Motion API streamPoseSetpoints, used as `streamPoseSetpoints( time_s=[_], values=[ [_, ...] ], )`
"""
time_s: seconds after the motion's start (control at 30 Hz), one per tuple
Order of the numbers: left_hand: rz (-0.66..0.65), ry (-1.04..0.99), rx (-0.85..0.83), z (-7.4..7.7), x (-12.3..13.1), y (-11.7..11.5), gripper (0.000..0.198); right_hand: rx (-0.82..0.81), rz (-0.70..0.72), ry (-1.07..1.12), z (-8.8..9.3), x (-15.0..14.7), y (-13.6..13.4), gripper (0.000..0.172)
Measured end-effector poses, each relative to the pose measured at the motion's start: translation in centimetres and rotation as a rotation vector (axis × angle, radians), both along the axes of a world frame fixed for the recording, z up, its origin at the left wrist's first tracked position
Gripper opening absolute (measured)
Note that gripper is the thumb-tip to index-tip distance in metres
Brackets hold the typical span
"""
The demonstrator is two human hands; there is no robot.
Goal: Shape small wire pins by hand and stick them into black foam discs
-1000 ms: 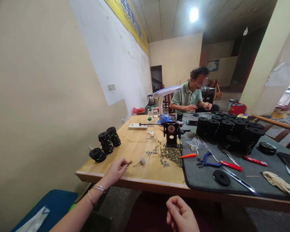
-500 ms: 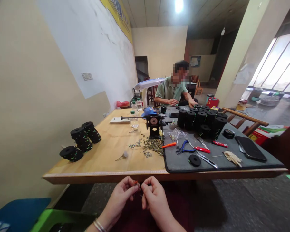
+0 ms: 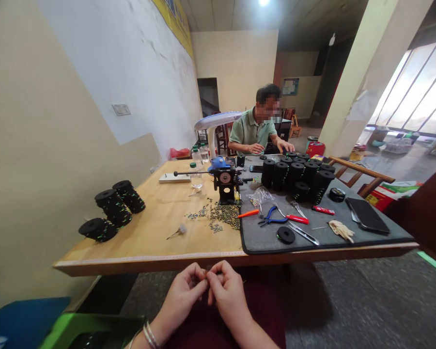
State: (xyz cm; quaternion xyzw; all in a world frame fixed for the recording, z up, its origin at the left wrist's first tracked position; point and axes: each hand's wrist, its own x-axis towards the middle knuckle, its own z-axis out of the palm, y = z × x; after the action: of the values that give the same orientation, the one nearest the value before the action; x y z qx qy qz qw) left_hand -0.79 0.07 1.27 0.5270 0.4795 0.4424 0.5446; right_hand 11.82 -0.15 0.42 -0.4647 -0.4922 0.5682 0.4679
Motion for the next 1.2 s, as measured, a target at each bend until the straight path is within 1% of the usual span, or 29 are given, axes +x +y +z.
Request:
streamPoseSetpoints(
  time_s=[0.2,0.3,0.37,0.43,0.53,0.6,0.63,0.77,0.9,1.03,1.2],
  values=[
    [0.008,0.010,0.040,-0.4,0.1,0.2,0.025,0.038,-0.011,-0.062,0.0,0.1,-0.2,0.036],
    [0.018,-0.031,0.032,-0.7,0.1,0.4,0.025,0.037,-0.023,-0.064,-0.1,0.1,-0.2,0.037],
    [0.029,-0.115,-0.023,-0.6,0.2,0.4,0.027,0.027,-0.029,-0.035,-0.2,0.1,-0.1,0.038],
    [0.027,-0.236,-0.118,-0.2,0.3,0.3,0.027,0.002,-0.029,0.009,-0.2,0.0,0.0,0.041],
    [-0.062,-0.409,-0.267,0.4,0.4,0.0,0.028,-0.064,-0.013,0.096,-0.1,0.0,0.0,0.046],
    [-0.131,-0.475,-0.320,0.5,0.4,-0.1,0.024,-0.099,-0.008,0.136,-0.1,0.1,0.1,0.048],
    [-0.143,-0.489,-0.328,0.5,0.3,-0.1,0.021,-0.111,-0.008,0.143,-0.1,0.1,0.2,0.048],
    [-0.100,-0.509,-0.340,-0.2,0.2,0.0,0.021,-0.140,-0.014,0.136,-0.2,0.2,0.3,0.050],
    [-0.052,-0.553,-0.411,-0.7,0.2,0.2,0.024,-0.151,-0.048,0.133,-0.2,0.4,0.2,0.053],
    [-0.043,-0.605,-0.455,-0.8,0.1,0.3,0.024,-0.140,-0.062,0.137,-0.4,0.5,-0.1,0.053],
    [-0.026,-0.652,-0.515,-1.1,-0.1,0.5,0.022,-0.128,-0.045,0.144,-0.9,0.5,-0.3,0.053]
  ],
)
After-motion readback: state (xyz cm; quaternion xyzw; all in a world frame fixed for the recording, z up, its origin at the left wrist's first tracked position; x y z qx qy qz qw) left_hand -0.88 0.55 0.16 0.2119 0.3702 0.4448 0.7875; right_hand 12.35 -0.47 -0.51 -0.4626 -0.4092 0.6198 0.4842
